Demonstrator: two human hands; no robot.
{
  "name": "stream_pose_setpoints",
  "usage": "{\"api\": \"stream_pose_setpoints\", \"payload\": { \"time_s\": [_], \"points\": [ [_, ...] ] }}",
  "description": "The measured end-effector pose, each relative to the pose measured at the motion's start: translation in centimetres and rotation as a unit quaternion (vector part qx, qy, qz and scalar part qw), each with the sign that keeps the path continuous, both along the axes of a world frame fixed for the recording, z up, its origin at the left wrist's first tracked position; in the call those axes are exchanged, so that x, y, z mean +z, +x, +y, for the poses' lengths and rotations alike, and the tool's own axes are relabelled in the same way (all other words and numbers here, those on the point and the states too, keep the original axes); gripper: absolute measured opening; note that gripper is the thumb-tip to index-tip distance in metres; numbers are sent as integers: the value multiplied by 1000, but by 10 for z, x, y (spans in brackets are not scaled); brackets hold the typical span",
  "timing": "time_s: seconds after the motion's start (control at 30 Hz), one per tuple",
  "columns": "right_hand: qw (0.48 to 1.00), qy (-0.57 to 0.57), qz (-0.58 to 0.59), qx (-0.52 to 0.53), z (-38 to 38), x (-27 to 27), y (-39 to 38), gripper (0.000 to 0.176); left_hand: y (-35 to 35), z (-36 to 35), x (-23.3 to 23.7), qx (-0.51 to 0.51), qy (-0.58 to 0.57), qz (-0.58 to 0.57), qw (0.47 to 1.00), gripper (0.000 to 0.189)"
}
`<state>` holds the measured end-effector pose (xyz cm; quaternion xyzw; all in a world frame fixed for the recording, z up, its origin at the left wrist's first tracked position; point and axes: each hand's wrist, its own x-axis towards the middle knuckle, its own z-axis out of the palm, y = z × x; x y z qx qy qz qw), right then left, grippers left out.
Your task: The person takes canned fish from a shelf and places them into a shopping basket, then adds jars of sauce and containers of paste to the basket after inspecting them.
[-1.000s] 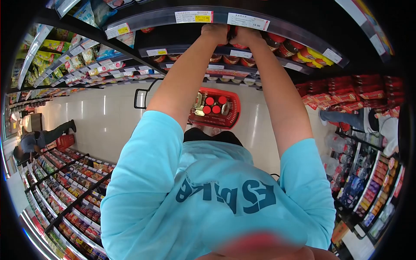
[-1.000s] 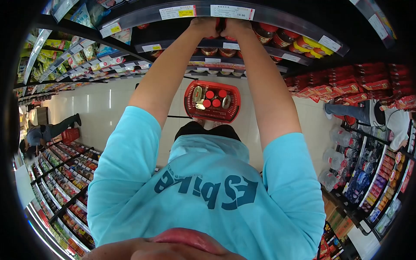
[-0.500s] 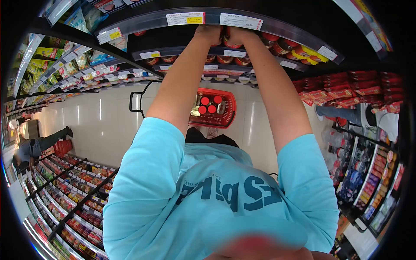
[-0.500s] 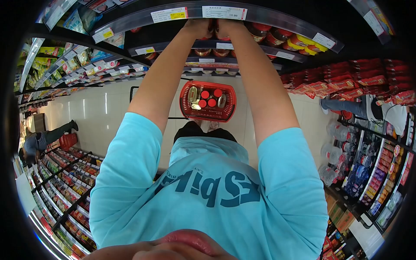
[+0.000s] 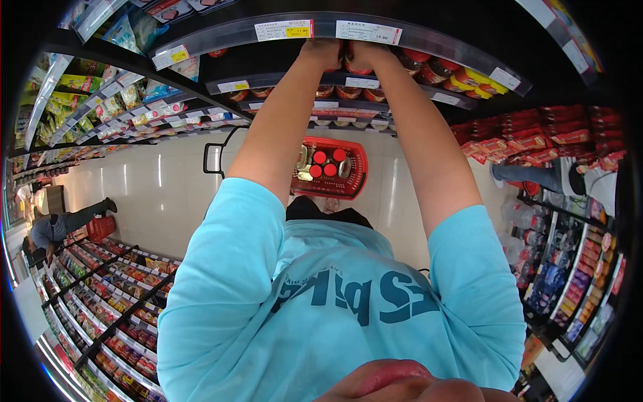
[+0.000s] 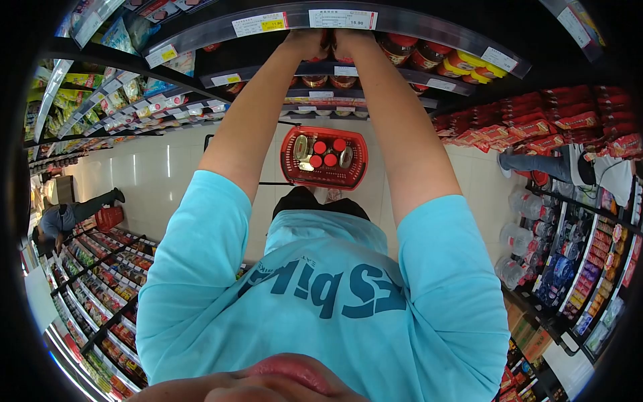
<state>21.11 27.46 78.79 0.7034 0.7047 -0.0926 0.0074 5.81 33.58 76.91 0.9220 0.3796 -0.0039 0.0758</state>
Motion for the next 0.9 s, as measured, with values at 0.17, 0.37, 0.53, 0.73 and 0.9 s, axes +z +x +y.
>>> {"api": "stream_pose_setpoints", "payload": {
  "time_s": [0.17, 0.37, 0.53, 0.73, 0.9],
  "points": [
    [1000, -1, -7, 13, -1, 3, -1, 73, -2, 1, -8, 9, 9, -34, 999, 42],
    [1000, -4, -14, 14, -6, 14, -5, 71, -2, 0, -7, 0, -2, -29, 1000, 38],
    [998, 61, -23, 17, -6, 3, -2, 68, -1, 1, -6, 5, -10, -32, 999, 35],
    [1000, 23, -14, 4, -4, 3, -2, 66, 0, 4, -10, 10, -18, -21, 1000, 40],
    [999, 42, -21, 2, -2, -5, 0, 67, -1, 3, -16, 7, 39, -43, 998, 43]
  ]
}}
